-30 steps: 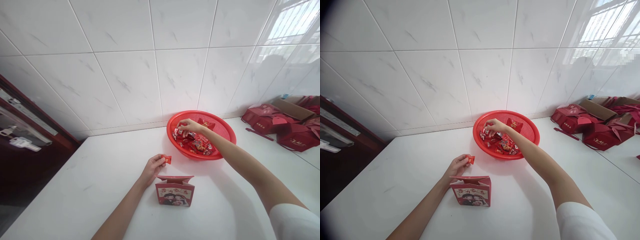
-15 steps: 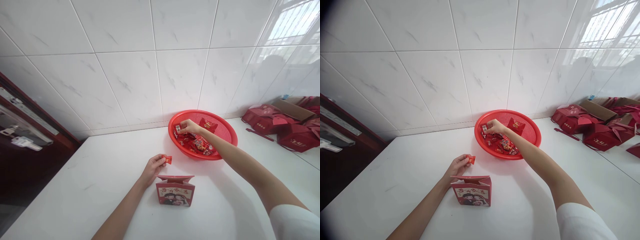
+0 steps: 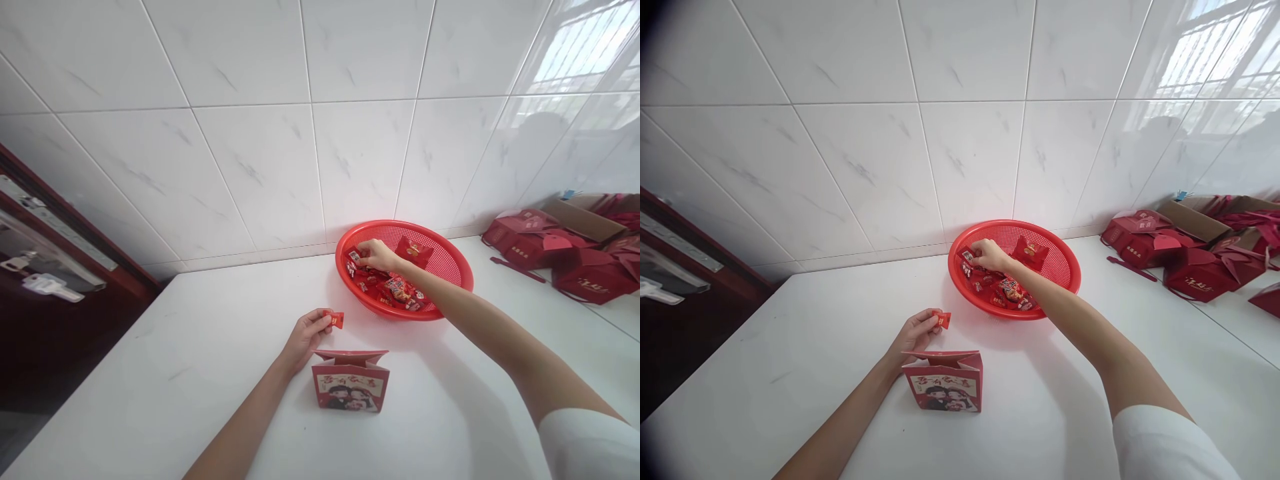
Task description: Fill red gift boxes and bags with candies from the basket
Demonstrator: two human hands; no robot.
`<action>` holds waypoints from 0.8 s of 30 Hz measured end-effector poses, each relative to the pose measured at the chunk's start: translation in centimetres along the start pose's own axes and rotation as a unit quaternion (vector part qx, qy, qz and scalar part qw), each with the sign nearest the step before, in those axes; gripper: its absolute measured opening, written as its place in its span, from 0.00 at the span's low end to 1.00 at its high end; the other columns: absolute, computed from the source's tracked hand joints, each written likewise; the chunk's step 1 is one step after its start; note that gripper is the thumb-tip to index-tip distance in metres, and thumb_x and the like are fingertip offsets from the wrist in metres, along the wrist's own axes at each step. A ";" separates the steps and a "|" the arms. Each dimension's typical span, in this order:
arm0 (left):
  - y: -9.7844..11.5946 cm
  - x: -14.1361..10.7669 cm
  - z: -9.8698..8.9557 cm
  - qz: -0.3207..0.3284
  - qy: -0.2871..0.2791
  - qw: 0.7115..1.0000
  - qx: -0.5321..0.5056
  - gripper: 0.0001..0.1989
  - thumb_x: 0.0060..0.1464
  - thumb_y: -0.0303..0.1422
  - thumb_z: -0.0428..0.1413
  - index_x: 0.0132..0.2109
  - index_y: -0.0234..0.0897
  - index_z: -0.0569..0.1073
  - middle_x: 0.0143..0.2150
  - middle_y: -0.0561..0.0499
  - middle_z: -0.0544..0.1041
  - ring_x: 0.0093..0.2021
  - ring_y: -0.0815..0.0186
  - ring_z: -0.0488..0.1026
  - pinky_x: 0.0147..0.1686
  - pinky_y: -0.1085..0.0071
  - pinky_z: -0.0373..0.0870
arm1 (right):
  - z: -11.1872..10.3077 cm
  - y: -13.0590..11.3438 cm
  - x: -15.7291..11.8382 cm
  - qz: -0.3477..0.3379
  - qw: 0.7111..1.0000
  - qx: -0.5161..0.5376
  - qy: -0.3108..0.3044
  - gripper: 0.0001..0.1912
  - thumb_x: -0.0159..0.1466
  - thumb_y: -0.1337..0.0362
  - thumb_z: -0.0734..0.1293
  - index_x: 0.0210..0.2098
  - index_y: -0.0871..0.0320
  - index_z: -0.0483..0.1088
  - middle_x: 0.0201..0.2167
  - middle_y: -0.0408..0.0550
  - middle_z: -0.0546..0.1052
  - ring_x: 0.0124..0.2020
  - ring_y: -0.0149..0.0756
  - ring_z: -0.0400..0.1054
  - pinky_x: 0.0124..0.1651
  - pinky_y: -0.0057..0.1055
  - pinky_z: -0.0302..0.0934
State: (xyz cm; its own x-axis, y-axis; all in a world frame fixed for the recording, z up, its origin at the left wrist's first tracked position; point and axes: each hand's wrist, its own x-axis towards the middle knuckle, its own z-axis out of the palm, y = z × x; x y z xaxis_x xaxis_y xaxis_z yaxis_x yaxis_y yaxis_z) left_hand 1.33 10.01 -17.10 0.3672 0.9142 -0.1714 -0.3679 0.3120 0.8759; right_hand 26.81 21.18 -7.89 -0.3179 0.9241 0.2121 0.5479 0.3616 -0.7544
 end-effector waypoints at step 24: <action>0.2 -0.3 0.7 0.024 -0.002 1.000 0.007 0.20 0.41 0.41 0.73 0.41 0.37 0.83 0.37 0.49 0.79 0.34 0.68 0.67 0.38 0.70 0.63 | 4.0 -9.6 -6.4 -0.026 0.984 -0.106 -0.138 0.07 0.63 0.70 0.68 0.42 0.58 0.71 0.28 0.44 0.77 0.25 0.30 0.66 0.29 0.26 0.53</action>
State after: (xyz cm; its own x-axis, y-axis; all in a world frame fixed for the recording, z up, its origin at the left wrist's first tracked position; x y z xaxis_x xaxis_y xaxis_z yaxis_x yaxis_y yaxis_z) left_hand 1.76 9.62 -16.60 0.3522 0.9271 -0.1278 -0.3739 0.2645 0.8890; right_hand 20.45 11.29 -4.47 -0.5320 0.8455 0.0471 0.6652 0.4517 -0.5945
